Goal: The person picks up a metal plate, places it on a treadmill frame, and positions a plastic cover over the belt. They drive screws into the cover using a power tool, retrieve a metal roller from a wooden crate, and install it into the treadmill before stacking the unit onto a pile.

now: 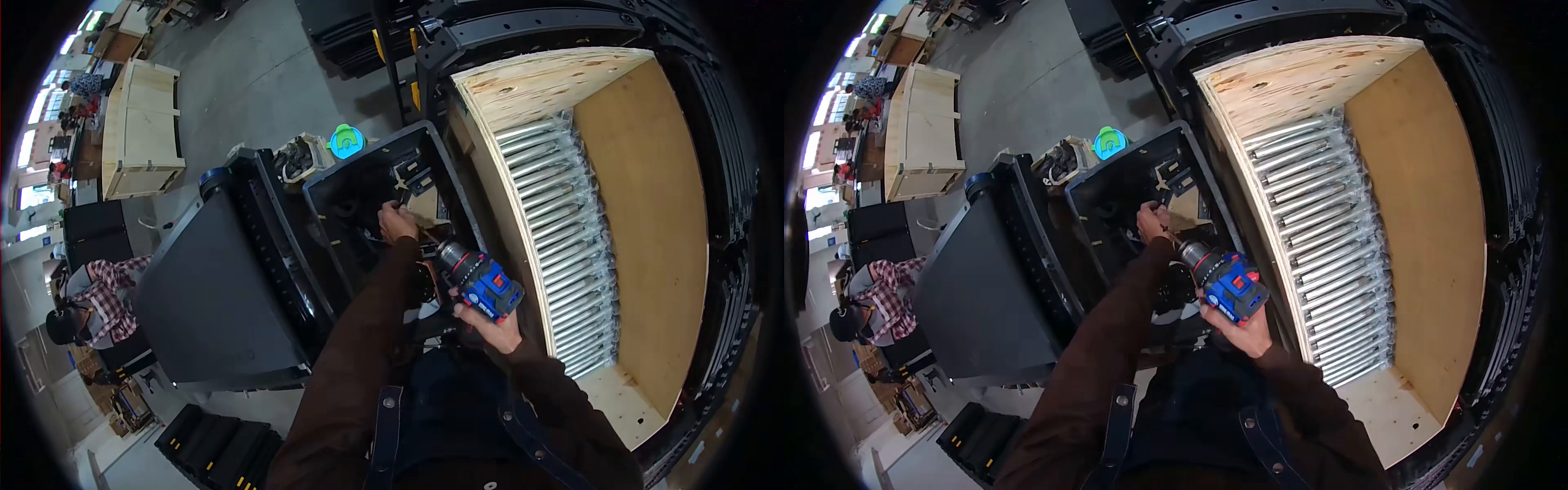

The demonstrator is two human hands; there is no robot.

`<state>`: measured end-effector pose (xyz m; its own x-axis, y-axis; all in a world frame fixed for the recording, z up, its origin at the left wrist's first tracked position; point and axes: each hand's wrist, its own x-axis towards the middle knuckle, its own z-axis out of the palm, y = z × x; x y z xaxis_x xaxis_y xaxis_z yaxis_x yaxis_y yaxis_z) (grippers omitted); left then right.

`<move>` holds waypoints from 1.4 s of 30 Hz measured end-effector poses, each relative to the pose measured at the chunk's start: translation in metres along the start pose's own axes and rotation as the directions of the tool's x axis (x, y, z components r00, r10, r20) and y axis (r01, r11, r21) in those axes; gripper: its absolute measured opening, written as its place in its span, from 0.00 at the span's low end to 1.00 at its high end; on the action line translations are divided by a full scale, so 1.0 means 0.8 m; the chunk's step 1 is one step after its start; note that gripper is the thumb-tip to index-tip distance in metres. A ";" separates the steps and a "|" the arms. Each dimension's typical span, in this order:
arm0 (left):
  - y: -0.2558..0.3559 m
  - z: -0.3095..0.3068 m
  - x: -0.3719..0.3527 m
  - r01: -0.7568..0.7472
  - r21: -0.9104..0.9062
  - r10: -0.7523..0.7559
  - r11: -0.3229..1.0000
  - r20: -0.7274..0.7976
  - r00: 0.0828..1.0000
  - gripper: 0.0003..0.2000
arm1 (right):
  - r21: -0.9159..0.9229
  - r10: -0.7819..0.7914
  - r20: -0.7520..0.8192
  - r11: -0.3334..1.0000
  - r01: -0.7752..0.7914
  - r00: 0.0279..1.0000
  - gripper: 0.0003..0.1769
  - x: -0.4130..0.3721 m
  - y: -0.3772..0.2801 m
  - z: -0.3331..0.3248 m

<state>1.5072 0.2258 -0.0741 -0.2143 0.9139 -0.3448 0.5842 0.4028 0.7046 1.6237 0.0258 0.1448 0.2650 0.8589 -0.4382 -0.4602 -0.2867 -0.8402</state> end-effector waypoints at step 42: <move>0.095 -0.329 0.027 -0.347 -0.642 0.455 0.683 0.004 0.890 0.29 | -0.176 0.070 0.358 0.984 -0.006 0.931 0.28 0.006 -0.114 0.118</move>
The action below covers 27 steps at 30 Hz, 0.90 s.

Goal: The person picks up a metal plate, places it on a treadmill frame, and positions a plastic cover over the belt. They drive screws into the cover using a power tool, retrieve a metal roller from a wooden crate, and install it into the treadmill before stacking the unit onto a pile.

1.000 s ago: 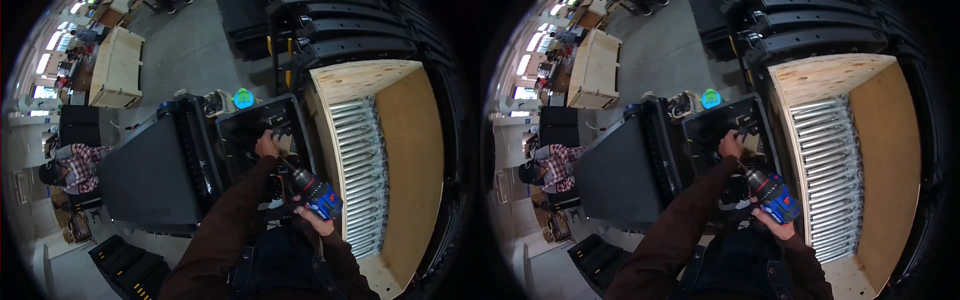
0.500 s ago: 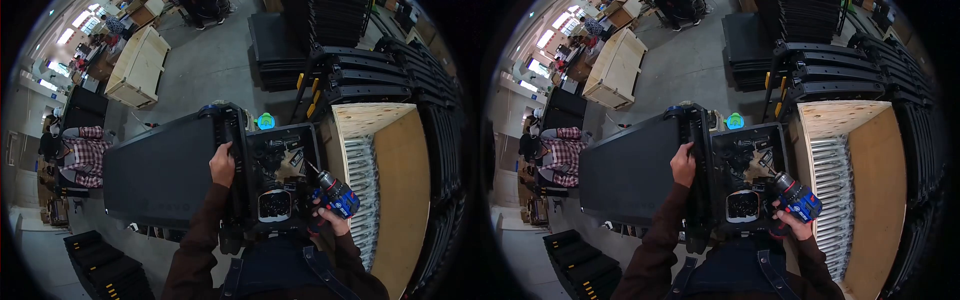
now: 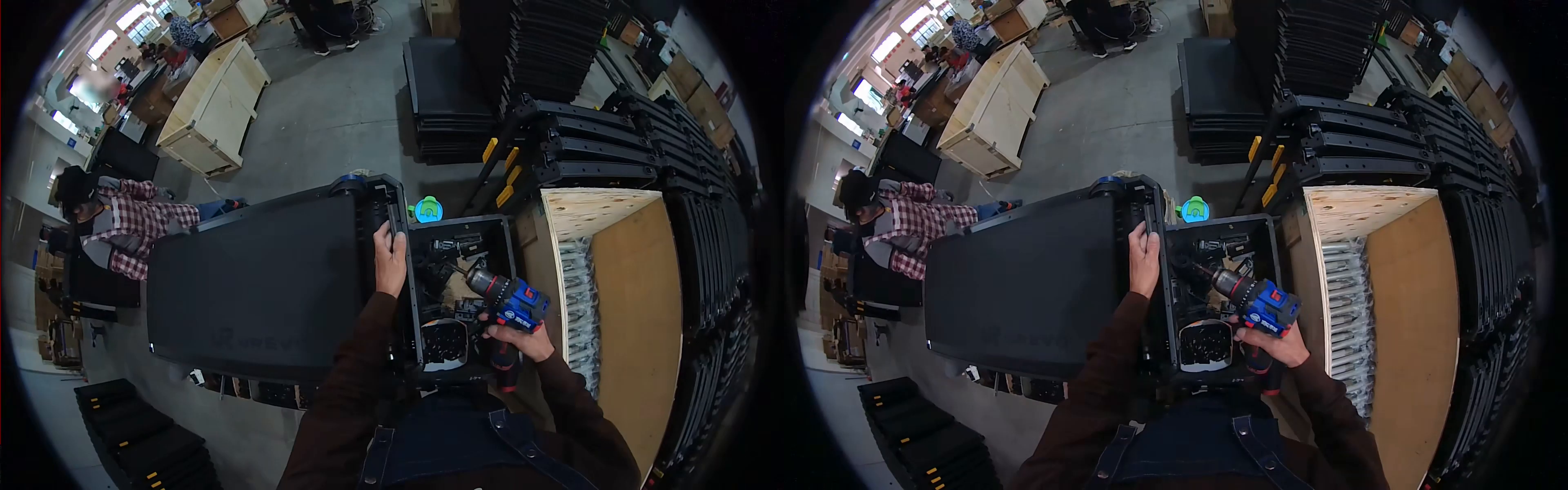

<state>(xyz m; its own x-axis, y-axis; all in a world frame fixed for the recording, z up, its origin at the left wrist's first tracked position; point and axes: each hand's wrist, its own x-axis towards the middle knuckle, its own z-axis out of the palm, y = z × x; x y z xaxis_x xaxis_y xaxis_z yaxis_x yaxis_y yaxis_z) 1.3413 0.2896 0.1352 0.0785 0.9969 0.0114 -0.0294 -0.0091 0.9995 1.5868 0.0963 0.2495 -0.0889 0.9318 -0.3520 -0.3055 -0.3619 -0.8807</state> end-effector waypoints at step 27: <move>0.031 -0.145 -0.085 -0.040 0.226 0.076 0.973 -0.155 0.985 0.36 | -0.402 0.058 0.076 0.915 -0.022 0.995 0.21 0.112 -0.008 0.217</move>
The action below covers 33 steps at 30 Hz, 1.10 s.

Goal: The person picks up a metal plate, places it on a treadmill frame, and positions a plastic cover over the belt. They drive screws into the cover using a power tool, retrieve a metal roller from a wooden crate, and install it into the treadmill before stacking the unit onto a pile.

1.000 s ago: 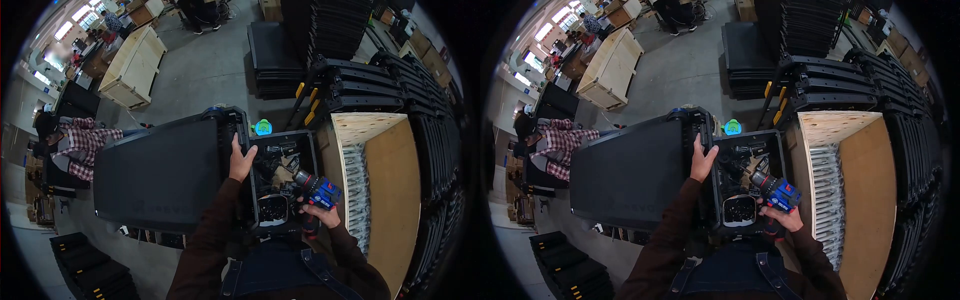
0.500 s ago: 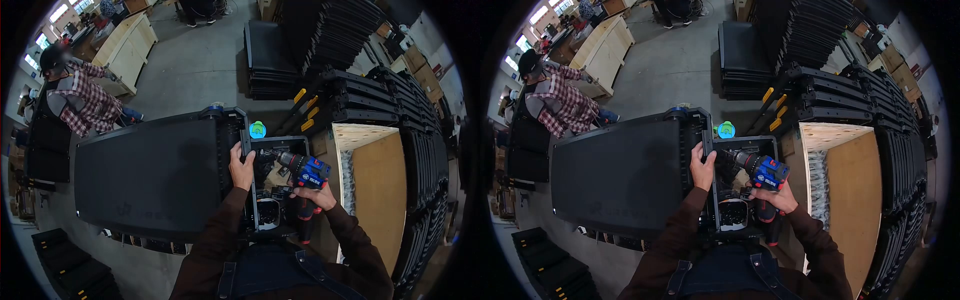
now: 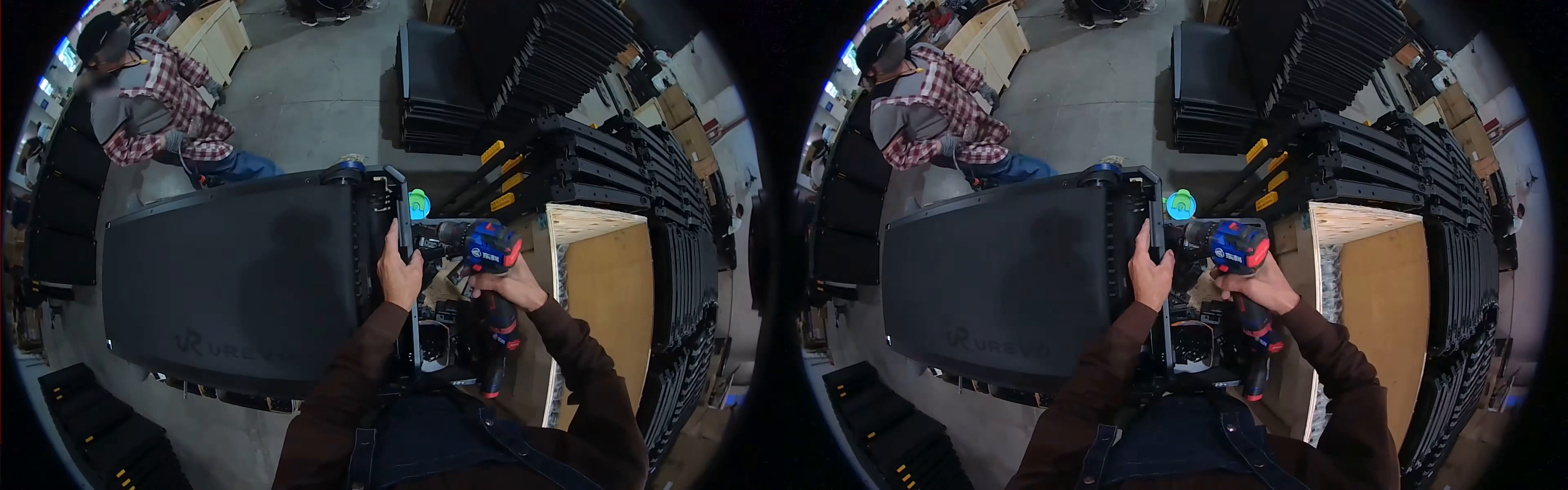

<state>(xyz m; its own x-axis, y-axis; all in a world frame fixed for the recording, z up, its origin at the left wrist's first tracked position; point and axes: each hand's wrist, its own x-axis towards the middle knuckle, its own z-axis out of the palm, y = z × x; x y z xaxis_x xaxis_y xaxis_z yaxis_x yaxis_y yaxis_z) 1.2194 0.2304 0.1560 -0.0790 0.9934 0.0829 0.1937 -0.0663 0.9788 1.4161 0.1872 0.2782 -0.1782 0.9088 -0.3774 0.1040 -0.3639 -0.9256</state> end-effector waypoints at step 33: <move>-0.041 -0.201 0.028 -0.026 -0.107 0.021 0.994 -0.048 0.999 0.35 | -0.855 0.396 0.044 0.489 -0.171 0.917 0.16 0.166 -0.219 0.265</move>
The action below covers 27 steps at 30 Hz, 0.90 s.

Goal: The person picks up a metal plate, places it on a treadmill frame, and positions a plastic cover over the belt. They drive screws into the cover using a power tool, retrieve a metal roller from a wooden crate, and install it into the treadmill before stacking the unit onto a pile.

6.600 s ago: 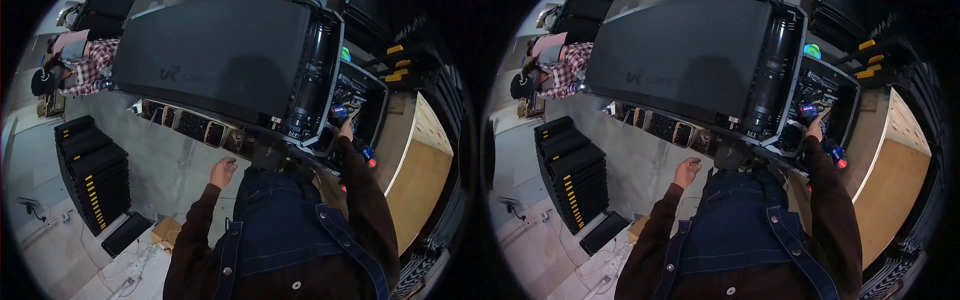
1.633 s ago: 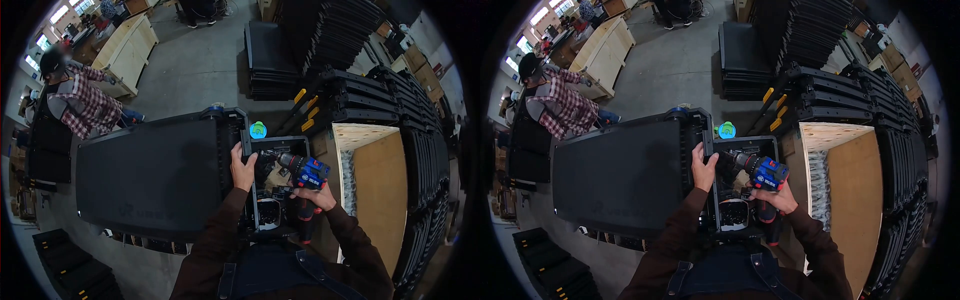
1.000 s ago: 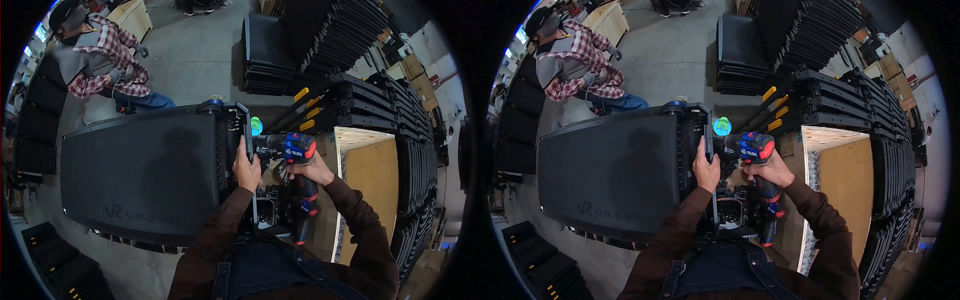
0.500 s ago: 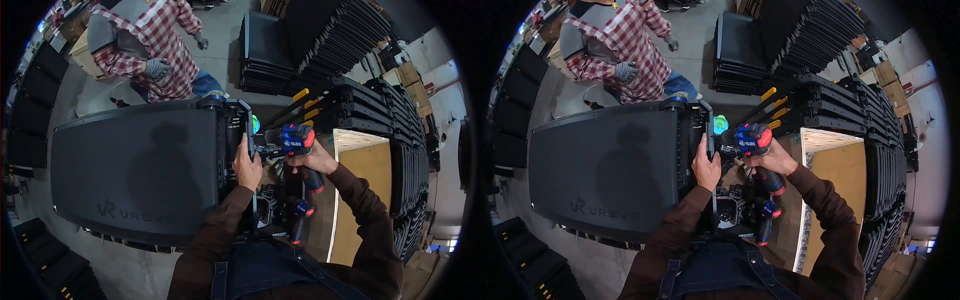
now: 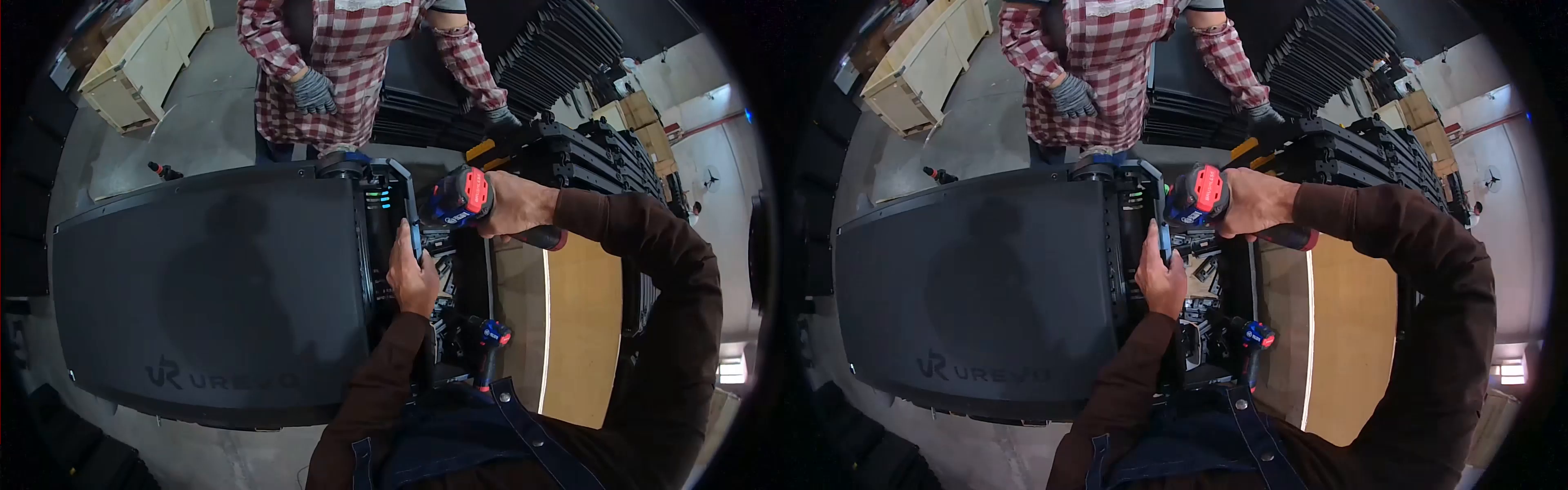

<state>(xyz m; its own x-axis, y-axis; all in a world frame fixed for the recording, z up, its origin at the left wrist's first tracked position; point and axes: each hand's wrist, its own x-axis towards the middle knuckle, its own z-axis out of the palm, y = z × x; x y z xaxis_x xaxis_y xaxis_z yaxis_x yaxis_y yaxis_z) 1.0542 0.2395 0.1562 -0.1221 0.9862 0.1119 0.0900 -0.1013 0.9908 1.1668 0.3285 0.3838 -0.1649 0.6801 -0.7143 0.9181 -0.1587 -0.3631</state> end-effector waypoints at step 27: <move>0.088 -0.144 -0.072 -0.321 0.335 0.300 0.886 0.116 0.947 0.28 | 0.572 0.066 -0.428 0.792 0.213 0.901 0.35 0.018 0.269 0.352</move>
<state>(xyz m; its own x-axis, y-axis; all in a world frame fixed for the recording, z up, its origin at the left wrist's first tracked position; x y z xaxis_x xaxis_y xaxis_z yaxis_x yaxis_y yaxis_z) 0.9539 0.1604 0.2284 0.0258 0.9187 0.3942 0.4500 -0.3628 0.8160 1.2608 0.1023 0.1266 0.0664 0.9087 -0.4121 0.4863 -0.3901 -0.7819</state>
